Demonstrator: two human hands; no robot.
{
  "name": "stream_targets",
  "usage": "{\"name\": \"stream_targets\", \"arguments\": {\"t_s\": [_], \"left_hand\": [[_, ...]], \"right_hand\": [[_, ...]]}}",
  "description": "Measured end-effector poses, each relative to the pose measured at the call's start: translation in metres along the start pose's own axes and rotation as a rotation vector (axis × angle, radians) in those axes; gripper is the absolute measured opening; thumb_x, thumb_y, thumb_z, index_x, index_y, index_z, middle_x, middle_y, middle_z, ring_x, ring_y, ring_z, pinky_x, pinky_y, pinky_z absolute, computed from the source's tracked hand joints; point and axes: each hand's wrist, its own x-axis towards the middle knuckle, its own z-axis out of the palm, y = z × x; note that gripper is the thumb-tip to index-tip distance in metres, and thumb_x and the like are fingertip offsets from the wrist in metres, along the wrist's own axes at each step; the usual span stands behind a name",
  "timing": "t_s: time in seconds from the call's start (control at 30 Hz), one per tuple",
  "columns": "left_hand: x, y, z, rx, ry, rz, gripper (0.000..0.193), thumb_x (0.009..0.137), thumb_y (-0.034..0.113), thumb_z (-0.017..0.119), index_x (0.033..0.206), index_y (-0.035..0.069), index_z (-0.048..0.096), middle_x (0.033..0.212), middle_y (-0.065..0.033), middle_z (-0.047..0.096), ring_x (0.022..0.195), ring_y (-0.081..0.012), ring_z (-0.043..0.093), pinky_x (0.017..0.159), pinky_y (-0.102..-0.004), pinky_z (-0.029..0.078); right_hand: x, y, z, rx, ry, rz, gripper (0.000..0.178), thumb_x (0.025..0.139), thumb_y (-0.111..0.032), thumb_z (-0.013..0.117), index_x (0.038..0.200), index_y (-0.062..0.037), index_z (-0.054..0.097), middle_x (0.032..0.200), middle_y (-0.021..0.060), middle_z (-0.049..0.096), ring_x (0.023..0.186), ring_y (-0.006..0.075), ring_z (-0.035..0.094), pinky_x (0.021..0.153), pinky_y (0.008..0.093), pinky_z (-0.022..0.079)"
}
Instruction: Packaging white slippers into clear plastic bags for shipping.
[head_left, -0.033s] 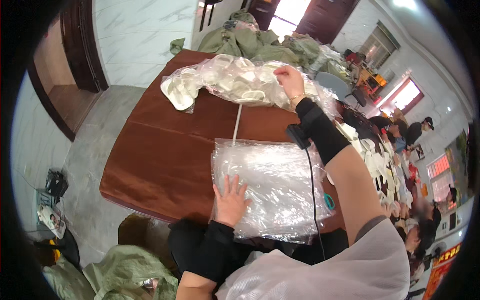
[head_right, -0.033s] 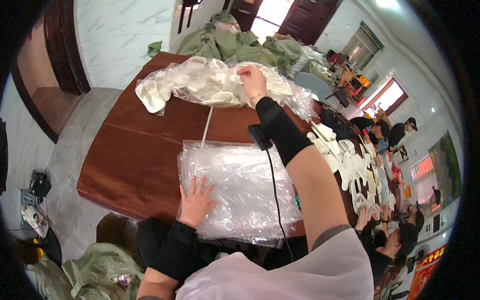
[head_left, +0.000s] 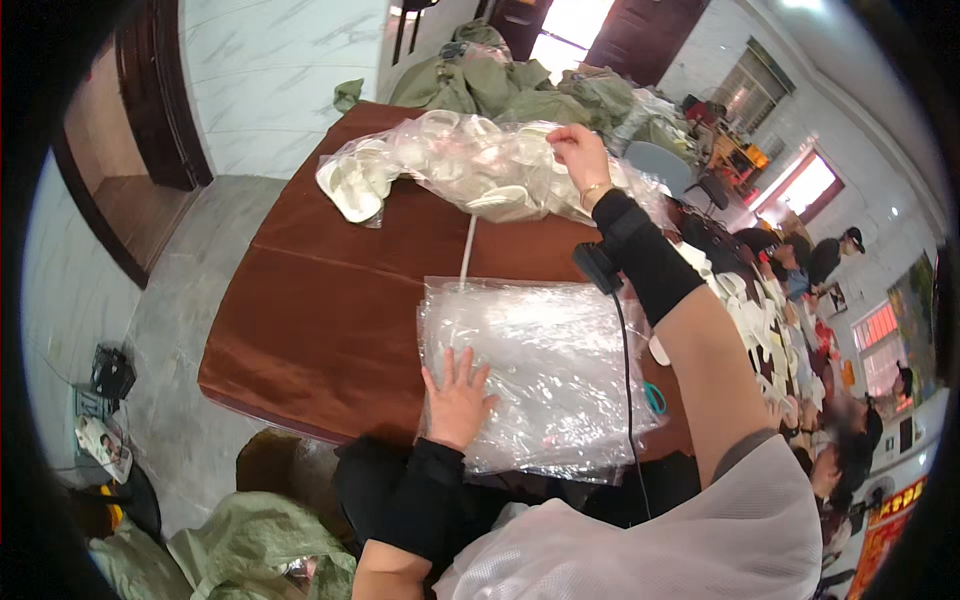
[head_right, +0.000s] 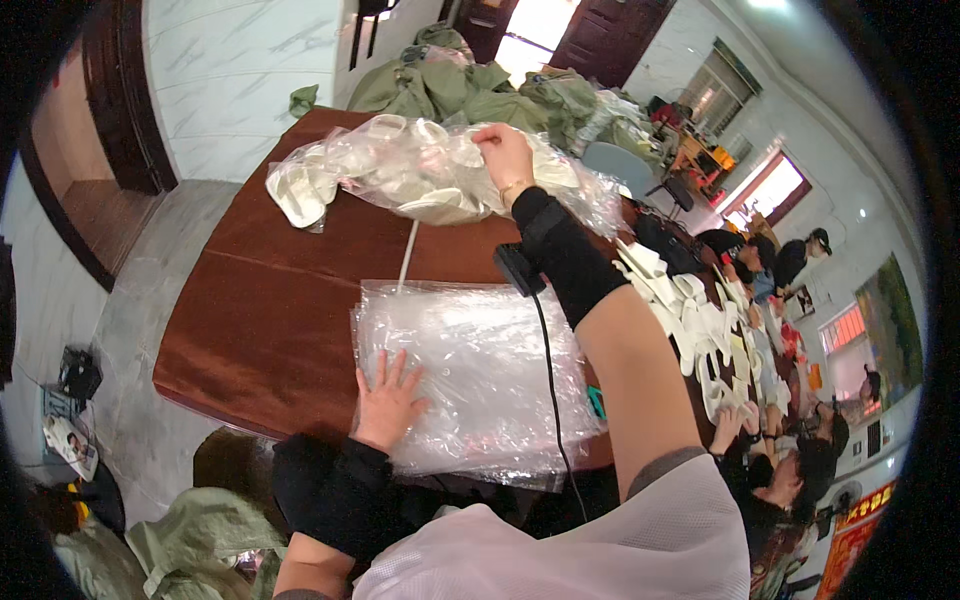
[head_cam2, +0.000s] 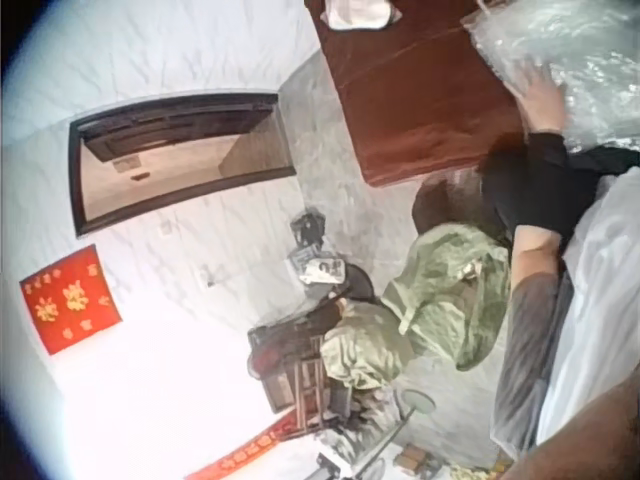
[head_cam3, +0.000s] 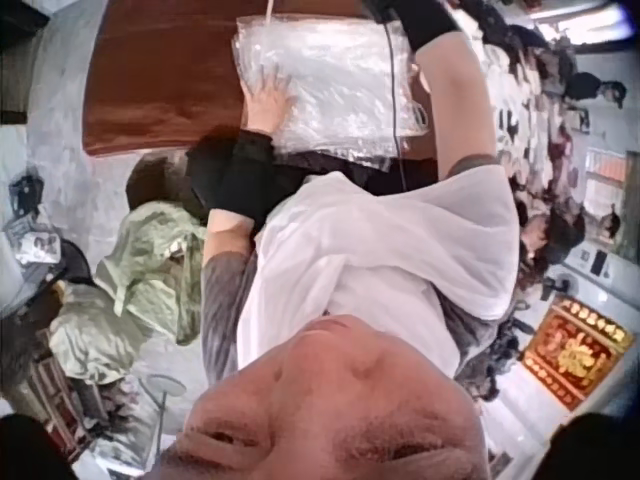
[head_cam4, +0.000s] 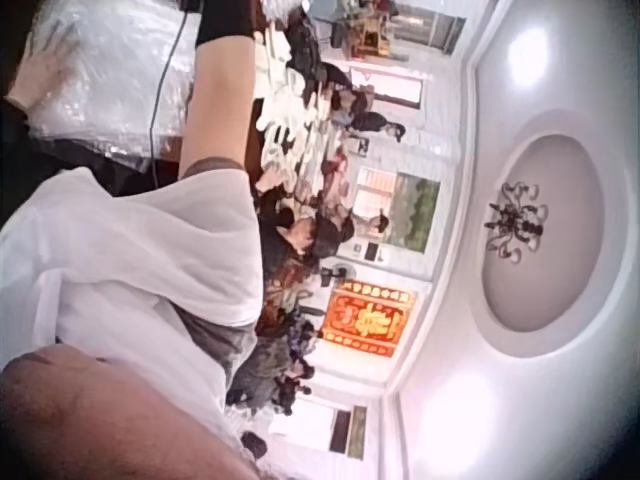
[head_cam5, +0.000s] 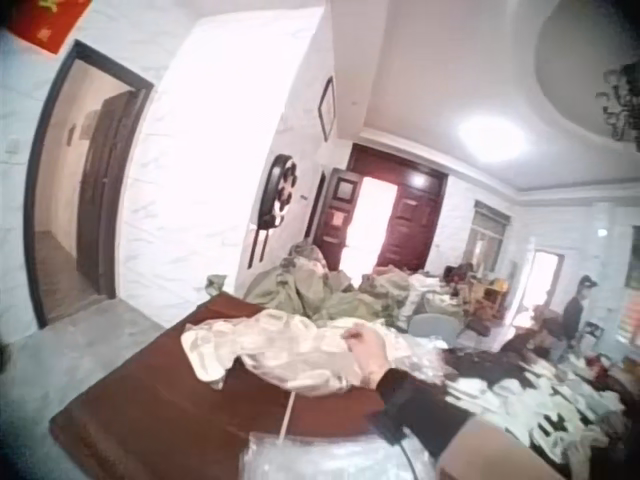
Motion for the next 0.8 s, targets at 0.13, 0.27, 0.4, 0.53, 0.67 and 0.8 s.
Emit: {"name": "stream_targets", "arguments": {"t_s": [0.13, 0.27, 0.4, 0.53, 0.67, 0.8], "left_hand": [[-0.001, -0.002, 0.002, -0.001, -0.034, 0.007, 0.065, 0.095, 0.051, 0.062, 0.152, 0.024, 0.050, 0.169, -0.0087, 0.028, 0.157, -0.0380, 0.018, 0.118, -0.0727, 0.018], [0.001, -0.004, 0.000, 0.008, -0.020, 0.013, 0.063, 0.095, 0.050, 0.063, 0.152, 0.024, 0.051, 0.170, -0.0066, 0.027, 0.158, -0.0352, 0.017, 0.118, -0.0725, 0.018], [-0.001, 0.001, -0.003, -0.007, -0.044, 0.028, 0.065, 0.095, 0.049, 0.063, 0.153, 0.024, 0.049, 0.170, -0.0070, 0.026, 0.158, -0.0354, 0.016, 0.119, -0.0711, 0.018], [-0.004, 0.003, -0.003, -0.022, -0.024, 0.047, 0.064, 0.095, 0.046, 0.065, 0.153, 0.023, 0.049, 0.169, -0.0081, 0.028, 0.158, -0.0360, 0.018, 0.119, -0.0707, 0.018], [-0.007, 0.003, -0.002, -0.024, 0.002, 0.048, 0.065, 0.093, 0.045, 0.066, 0.152, 0.022, 0.050, 0.168, -0.0096, 0.031, 0.157, -0.0369, 0.020, 0.119, -0.0701, 0.019], [-0.001, 0.005, 0.006, 0.006, -0.015, 0.032, 0.067, 0.094, 0.045, 0.065, 0.153, 0.021, 0.049, 0.166, -0.0104, 0.033, 0.156, -0.0374, 0.022, 0.119, -0.0702, 0.018]], "right_hand": [[-0.010, -0.078, -0.046, 0.202, -0.123, -0.018, 0.019, 0.092, -0.001, 0.058, 0.104, -0.0009, 0.073, 0.094, 0.0025, 0.070, 0.082, 0.0095, 0.062, 0.078, 0.0250, 0.053], [-0.015, -0.160, -0.078, 0.173, -0.393, -0.201, 0.025, 0.096, -0.007, 0.060, 0.117, -0.0020, 0.072, 0.101, -0.0008, 0.067, 0.089, 0.0082, 0.060, 0.086, 0.0243, 0.051], [-0.044, -0.230, -0.127, 0.146, -0.615, -0.443, 0.032, 0.100, -0.016, 0.062, 0.129, -0.0042, 0.068, 0.107, -0.0022, 0.063, 0.098, 0.0089, 0.058, 0.095, 0.0262, 0.049], [-0.092, -0.263, -0.199, -0.149, -0.652, -0.543, 0.024, 0.101, -0.020, 0.061, 0.117, -0.0028, 0.069, 0.107, 0.0005, 0.063, 0.105, 0.0118, 0.059, 0.101, 0.0310, 0.046], [-0.125, -0.210, -0.267, -0.195, -0.732, -0.338, 0.014, 0.095, -0.011, 0.064, 0.084, -0.0029, 0.062, 0.105, 0.0057, 0.062, 0.106, 0.0177, 0.059, 0.098, 0.0330, 0.046], [-0.188, -0.086, -0.291, -0.426, -0.627, -0.323, 0.006, 0.092, -0.002, 0.061, 0.088, -0.0064, 0.064, 0.108, 0.0044, 0.064, 0.106, 0.0205, 0.060, 0.098, 0.0346, 0.047]]}}
